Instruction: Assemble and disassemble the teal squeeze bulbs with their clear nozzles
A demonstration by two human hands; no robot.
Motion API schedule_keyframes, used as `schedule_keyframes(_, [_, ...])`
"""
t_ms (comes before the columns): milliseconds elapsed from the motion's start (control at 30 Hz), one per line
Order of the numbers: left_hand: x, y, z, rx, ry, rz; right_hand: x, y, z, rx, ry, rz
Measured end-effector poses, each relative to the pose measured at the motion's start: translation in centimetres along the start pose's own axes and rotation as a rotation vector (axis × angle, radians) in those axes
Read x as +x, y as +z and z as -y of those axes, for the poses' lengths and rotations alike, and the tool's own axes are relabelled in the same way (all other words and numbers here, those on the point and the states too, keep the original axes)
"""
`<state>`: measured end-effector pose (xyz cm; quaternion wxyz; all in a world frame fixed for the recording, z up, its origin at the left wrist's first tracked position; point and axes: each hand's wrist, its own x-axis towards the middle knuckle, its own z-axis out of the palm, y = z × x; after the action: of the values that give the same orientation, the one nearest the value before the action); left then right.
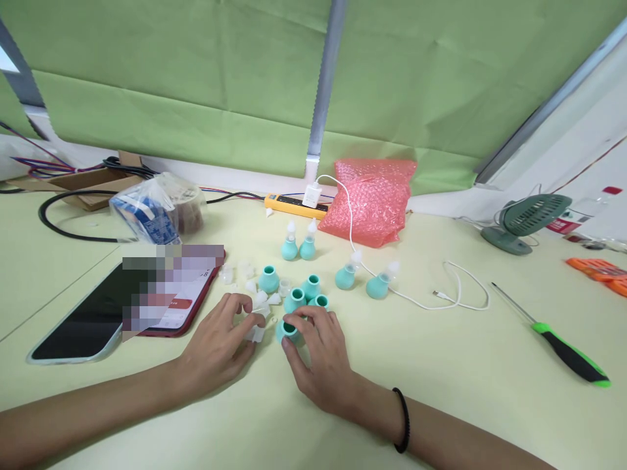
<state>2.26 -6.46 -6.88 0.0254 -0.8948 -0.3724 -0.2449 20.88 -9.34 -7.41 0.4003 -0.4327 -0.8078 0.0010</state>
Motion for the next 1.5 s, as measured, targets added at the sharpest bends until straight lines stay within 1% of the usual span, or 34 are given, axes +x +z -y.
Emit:
schedule_keyframes(133, [0.0,-0.4,-0.3,-0.048,0.003,0.030,0.1,0.1,0.1,-0.010,-0.003,-0.035])
schedule_keyframes(233, [0.0,-0.5,-0.3,-0.078,0.014,0.022,0.1,-0.2,0.4,0.005,0.003,-0.066])
schedule_keyframes(333, [0.0,-0.3,-0.2,-0.085,0.042,0.006,0.5,-0.9,0.1,-0.019,-0.057,-0.164])
schedule_keyframes(433, [-0.1,-0.1,-0.1,-0.085,0.066,-0.012,1.8,-2.1,-1.3,-0.201,-0.185,-0.302])
schedule_keyframes(533, [-0.1,-0.1,-0.1,-0.102,0.083,-0.010,3.8,-3.4,-3.4,-0.424,-0.262,-0.350])
schedule_keyframes(633, [-0.1,-0.2,-0.2,-0.125,0.091,0.000,5.5,-4.4,-5.3,-0.564,-0.222,-0.302])
schedule_keyframes(733, [-0.1,-0.3,-0.3,-0.139,0.098,0.003,6.2,-4.7,-6.5,-0.656,-0.141,-0.206])
schedule_keyframes(933, [-0.2,-0.3,-0.3,-0.146,0.098,0.034,5.4,-3.7,-7.7,-0.796,0.070,0.078])
schedule_keyframes(1000, [-0.2,-0.4,-0.3,-0.146,0.099,0.045,5.1,-3.4,-8.1,-0.804,0.108,0.153])
schedule_keyframes(1067, [-0.2,-0.5,-0.3,-0.141,0.103,0.052,4.8,-3.2,-8.4,-0.806,0.052,0.173])
schedule_keyframes(1133, [-0.1,-0.6,-0.4,-0.138,0.107,0.053,4.7,-3.1,-8.7,-0.802,-0.042,0.162])
schedule_keyframes(1200, [-0.1,-0.7,-0.4,-0.143,0.110,0.047,4.7,-3.1,-8.9,-0.797,-0.090,0.136])
schedule_keyframes(1267, [-0.1,-0.7,-0.4,-0.151,0.115,0.035,4.8,-3.2,-9.2,-0.802,-0.152,0.031])
schedule_keyframes(1300, [-0.2,-0.8,-0.4,-0.156,0.117,0.029,4.8,-3.4,-9.2,-0.795,-0.212,-0.060])
schedule_keyframes(1367, [-0.2,-0.8,-0.3,-0.164,0.123,0.013,4.9,-4.1,-9.1,-0.728,-0.379,-0.273])
schedule_keyframes(1400, [-0.2,-0.8,-0.3,-0.169,0.125,0.006,4.9,-4.6,-8.9,-0.673,-0.469,-0.356])
schedule_keyframes(1433, [-0.3,-0.8,-0.2,-0.175,0.128,-0.004,4.8,-5.2,-8.4,-0.611,-0.544,-0.401])
schedule_keyframes(1467, [-0.3,-0.8,-0.2,-0.183,0.131,-0.014,4.6,-5.8,-7.8,-0.555,-0.613,-0.413])
schedule_keyframes(1500, [-0.3,-0.8,-0.2,-0.195,0.134,-0.025,4.4,-6.4,-6.9,-0.514,-0.657,-0.389])
